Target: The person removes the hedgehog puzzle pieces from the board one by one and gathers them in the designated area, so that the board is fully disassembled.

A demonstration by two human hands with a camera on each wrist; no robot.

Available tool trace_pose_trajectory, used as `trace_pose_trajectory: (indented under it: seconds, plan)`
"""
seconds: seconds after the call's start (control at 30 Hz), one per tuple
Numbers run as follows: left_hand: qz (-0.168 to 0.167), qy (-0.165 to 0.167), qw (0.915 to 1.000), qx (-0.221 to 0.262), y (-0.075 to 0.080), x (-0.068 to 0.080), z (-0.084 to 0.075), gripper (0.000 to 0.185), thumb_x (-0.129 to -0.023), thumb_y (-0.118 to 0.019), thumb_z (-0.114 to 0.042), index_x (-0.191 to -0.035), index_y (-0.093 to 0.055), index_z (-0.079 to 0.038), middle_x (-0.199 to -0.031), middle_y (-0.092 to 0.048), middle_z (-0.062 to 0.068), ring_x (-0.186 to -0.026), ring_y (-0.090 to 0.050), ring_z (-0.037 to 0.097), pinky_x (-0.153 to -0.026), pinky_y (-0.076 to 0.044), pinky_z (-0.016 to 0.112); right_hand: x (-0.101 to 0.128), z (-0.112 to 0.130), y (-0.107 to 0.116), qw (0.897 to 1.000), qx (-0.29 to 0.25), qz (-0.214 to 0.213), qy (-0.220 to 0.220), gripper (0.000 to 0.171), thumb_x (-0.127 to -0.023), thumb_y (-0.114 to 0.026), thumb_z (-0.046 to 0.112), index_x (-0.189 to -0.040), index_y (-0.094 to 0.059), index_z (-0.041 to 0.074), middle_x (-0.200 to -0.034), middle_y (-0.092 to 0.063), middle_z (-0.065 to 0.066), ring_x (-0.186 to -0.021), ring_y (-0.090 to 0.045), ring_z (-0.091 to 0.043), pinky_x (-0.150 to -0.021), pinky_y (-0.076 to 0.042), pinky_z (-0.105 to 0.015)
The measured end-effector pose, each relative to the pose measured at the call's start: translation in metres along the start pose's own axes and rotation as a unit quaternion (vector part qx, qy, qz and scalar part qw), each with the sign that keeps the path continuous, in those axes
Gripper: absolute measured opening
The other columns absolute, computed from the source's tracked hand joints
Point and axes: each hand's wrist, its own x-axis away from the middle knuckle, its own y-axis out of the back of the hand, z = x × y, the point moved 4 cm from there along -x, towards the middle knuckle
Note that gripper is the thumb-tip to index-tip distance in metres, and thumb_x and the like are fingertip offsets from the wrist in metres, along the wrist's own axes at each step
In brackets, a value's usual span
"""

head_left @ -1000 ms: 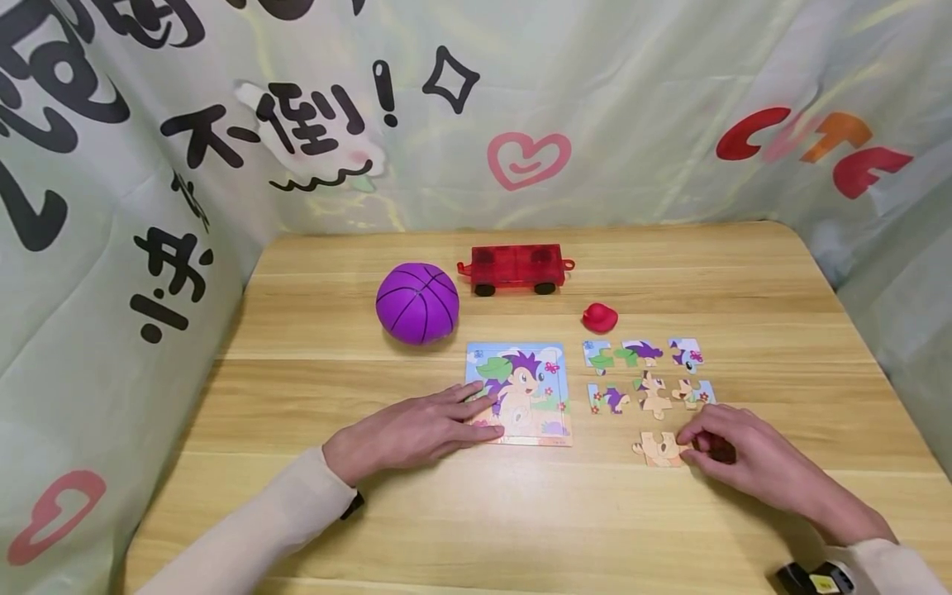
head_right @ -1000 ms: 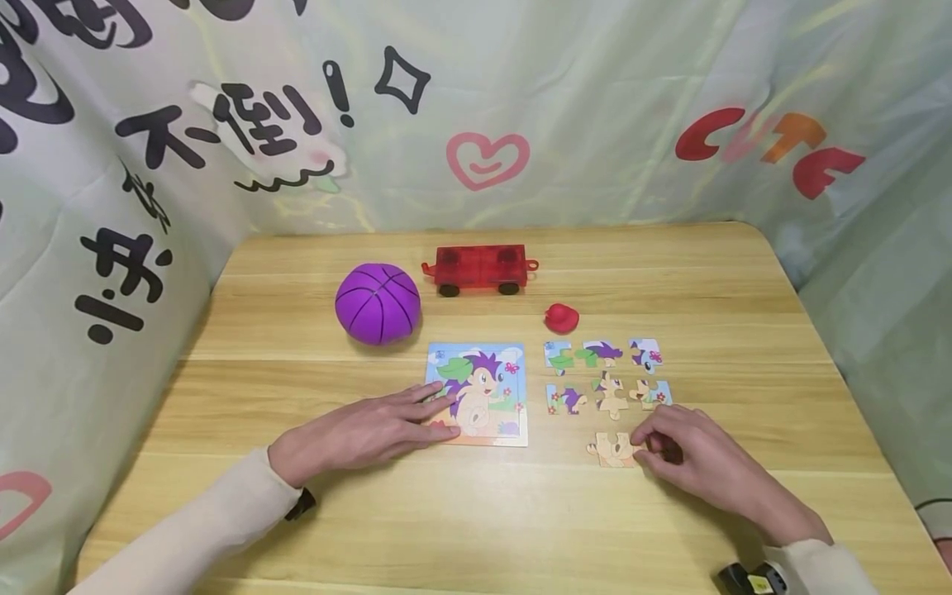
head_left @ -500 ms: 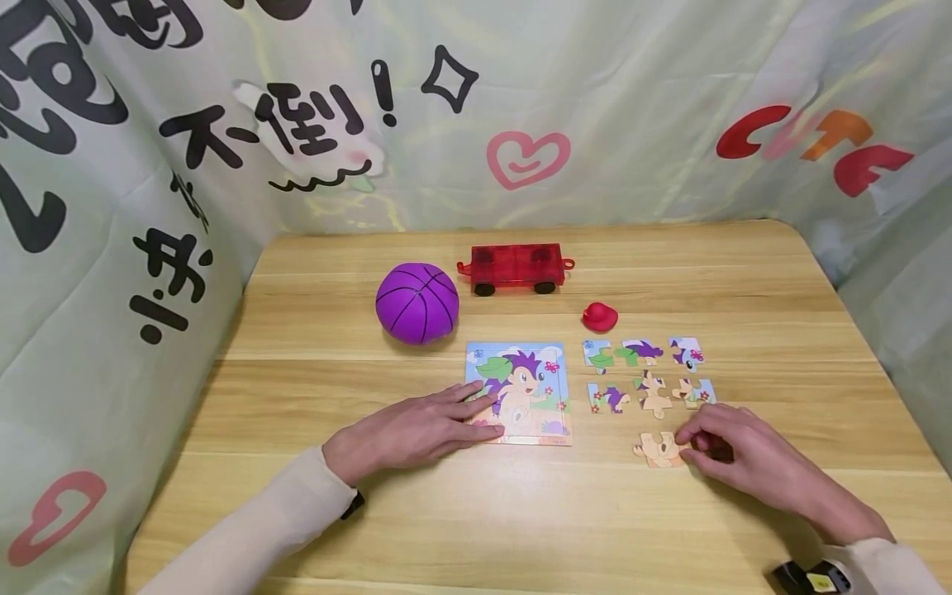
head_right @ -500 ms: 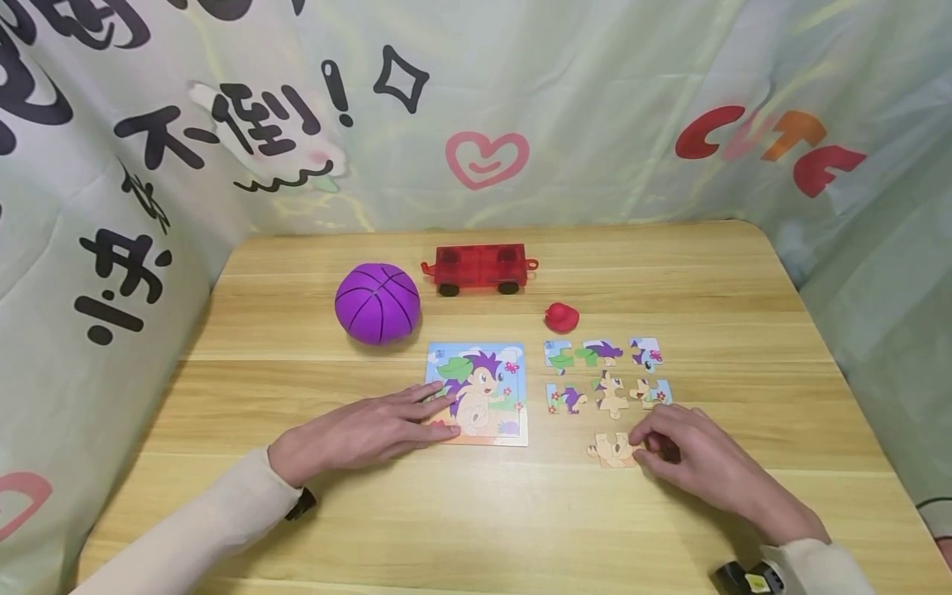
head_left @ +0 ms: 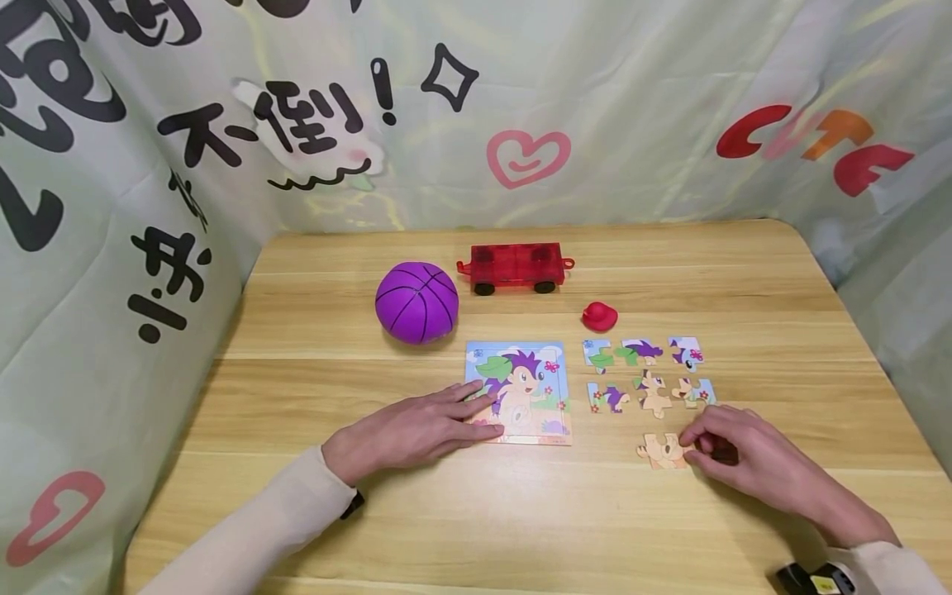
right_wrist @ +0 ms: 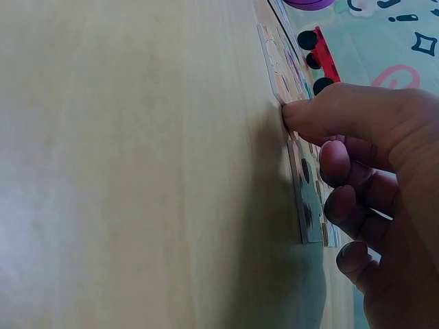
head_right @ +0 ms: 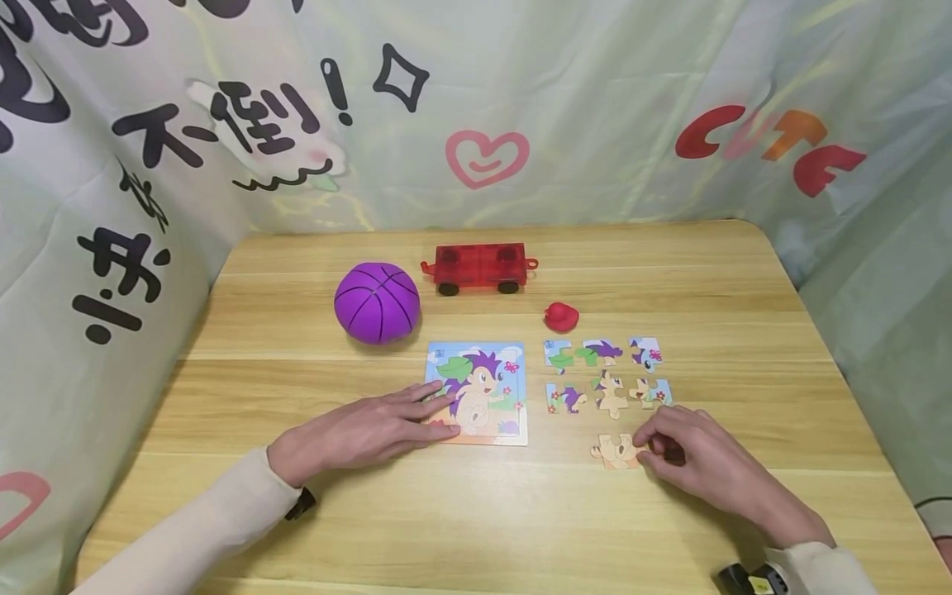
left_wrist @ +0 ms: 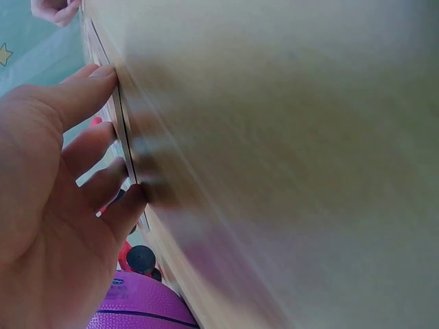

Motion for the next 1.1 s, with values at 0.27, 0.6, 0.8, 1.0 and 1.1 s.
trace_pose_trajectory:
  seconds: [0.27, 0.6, 0.8, 1.0, 1.1]
  plan:
    - [-0.001, 0.0, 1.0, -0.001, -0.001, 0.0, 0.0, 0.044, -0.116, -0.055, -0.025, -0.159, -0.058, -0.032, -0.175, -0.041, 0.008, -0.164, -0.036, 0.035, -0.129, -0.041, 0.045, 0.0, 0.001, 0.001, 1.0, 0.001, 0.002, -0.01, 0.048, -0.074, -0.093, -0.008, -0.096, -0.072, 0.028, -0.084, -0.051, 0.024, -0.075, -0.047, 0.007, -0.059, -0.037, -0.012]
    - [0.001, -0.001, 1.0, -0.01, 0.0, -0.001, 0.0, 0.044, -0.117, -0.053, -0.026, -0.16, -0.057, -0.032, -0.175, -0.041, 0.008, -0.164, -0.036, 0.034, -0.13, -0.039, 0.045, -0.001, 0.004, 0.001, 1.0, 0.003, 0.003, -0.011, 0.051, -0.074, -0.092, -0.009, -0.097, -0.07, 0.031, -0.084, -0.051, 0.025, -0.074, -0.048, 0.007, -0.059, -0.039, -0.012]
    - [-0.002, -0.002, 0.9999, -0.01, 0.0, -0.002, 0.0, 0.044, -0.117, -0.054, -0.026, -0.16, -0.058, -0.032, -0.175, -0.041, 0.009, -0.164, -0.036, 0.034, -0.131, -0.039, 0.045, -0.001, 0.007, 0.007, 1.0, 0.002, 0.002, -0.028, 0.05, -0.075, -0.094, -0.006, -0.1, -0.072, 0.032, -0.085, -0.054, 0.024, -0.075, -0.049, 0.005, -0.059, -0.039, -0.014]
    - [0.007, 0.0, 0.9999, -0.014, 0.0, -0.001, -0.001, 0.044, -0.117, -0.052, -0.026, -0.161, -0.056, -0.032, -0.176, -0.039, 0.009, -0.165, -0.035, 0.034, -0.131, -0.038, 0.046, -0.012, 0.014, 0.014, 0.998, 0.025, -0.018, -0.047, 0.047, -0.076, -0.094, -0.003, -0.101, -0.074, 0.032, -0.087, -0.057, 0.025, -0.078, -0.051, 0.002, -0.066, -0.041, -0.016]
    - [0.011, -0.002, 0.9997, -0.024, -0.001, -0.001, -0.002, 0.045, -0.117, -0.052, -0.026, -0.161, -0.055, -0.032, -0.177, -0.037, 0.009, -0.165, -0.035, 0.034, -0.132, -0.037, 0.046, -0.025, 0.022, 0.013, 0.998, 0.033, -0.034, -0.039, 0.044, -0.076, -0.095, -0.001, -0.101, -0.075, 0.03, -0.088, -0.058, 0.025, -0.079, -0.053, 0.0, -0.068, -0.044, -0.014]
